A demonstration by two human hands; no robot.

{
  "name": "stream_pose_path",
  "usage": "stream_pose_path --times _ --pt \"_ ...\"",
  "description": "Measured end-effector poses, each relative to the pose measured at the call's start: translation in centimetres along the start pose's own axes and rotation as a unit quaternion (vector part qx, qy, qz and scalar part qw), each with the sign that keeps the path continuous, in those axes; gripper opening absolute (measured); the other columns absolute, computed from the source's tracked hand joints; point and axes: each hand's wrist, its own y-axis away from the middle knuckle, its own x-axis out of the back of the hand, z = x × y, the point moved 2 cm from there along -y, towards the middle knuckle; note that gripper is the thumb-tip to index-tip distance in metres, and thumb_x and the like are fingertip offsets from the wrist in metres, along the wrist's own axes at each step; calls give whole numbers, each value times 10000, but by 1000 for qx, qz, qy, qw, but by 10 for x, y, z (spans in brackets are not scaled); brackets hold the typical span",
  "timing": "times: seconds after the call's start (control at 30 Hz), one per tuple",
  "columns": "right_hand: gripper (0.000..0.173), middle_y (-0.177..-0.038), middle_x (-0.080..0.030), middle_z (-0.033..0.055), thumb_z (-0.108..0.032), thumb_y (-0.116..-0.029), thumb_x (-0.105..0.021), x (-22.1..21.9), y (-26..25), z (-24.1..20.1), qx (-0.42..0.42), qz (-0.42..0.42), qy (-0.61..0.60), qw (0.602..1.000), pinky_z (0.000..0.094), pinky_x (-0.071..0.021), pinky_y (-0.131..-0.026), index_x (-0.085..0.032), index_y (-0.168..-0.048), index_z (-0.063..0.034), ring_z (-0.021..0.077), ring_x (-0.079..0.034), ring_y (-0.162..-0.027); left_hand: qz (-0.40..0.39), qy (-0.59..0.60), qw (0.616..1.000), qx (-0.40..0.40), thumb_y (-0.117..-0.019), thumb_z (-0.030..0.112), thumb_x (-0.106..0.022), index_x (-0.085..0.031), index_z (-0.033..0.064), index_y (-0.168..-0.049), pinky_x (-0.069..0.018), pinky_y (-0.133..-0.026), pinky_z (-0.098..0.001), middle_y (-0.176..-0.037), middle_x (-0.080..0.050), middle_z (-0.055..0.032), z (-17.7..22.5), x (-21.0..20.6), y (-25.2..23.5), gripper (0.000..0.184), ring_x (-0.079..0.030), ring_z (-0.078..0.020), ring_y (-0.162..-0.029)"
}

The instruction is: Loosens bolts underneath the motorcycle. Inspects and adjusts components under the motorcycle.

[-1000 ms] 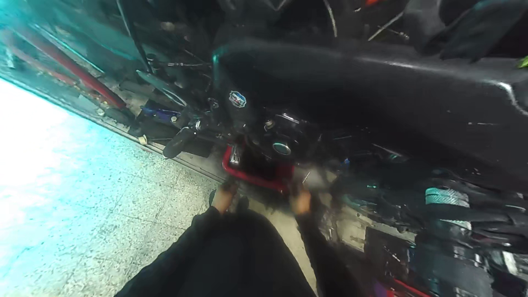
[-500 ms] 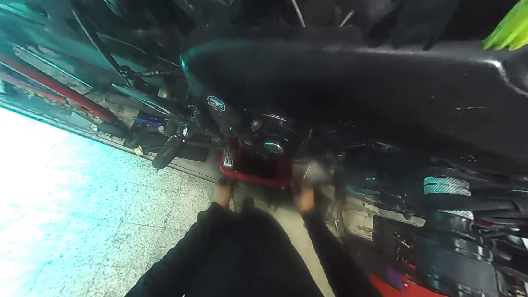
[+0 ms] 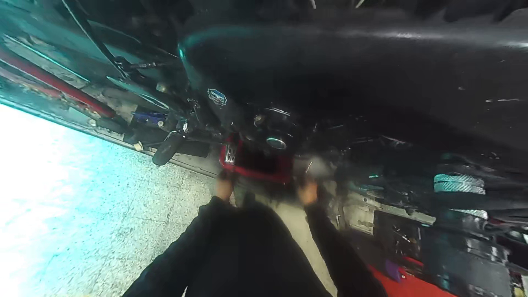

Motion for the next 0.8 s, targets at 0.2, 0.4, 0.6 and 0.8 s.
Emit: stream_pose_path --times 0.2,0.4,0.6,0.8 --pt "237 -1055 -753 94 -153 -974 -680 16 -5 -12 -15 3 -118 993 341 -611 -890 -721 -1166 -21 139 -728 -944 0 11 1000 -4 -1073 295 -544 -615 24 -1116 -446 -487 -280 -712 -549 -7 -4 3 -4 283 -479 -98 -517" --pt "207 -1013 -745 126 -119 -987 -659 -4 -10 17 -268 -72 -191 941 403 -642 -761 -716 -1160 -20 197 -735 -802 -12 6 1000 -6 -1072 273 -545 -623 28 -1088 -429 -473 -266 -713 -552 -4 3 5 -11 257 -463 -87 -504" --pt "256 -1150 -743 158 -216 -978 -660 5 20 50 -167 -107 51 979 554 -506 -1031 -756 -1169 -73 320 -692 -1113 -13 9 1000 -8 -1069 299 -551 -633 46 -1103 -434 -473 -271 -698 -545 9 1 9 -14 268 -474 -93 -505" --pt "203 -1055 -761 153 -180 -932 -717 -34 59 33 -13 -83 21 996 516 -570 -958 -777 -1062 -36 304 -728 -1011 13 11 1000 19 -1055 255 -564 -632 42 -1140 -449 -480 -272 -711 -568 -8 0 26 -15 239 -501 -101 -521"
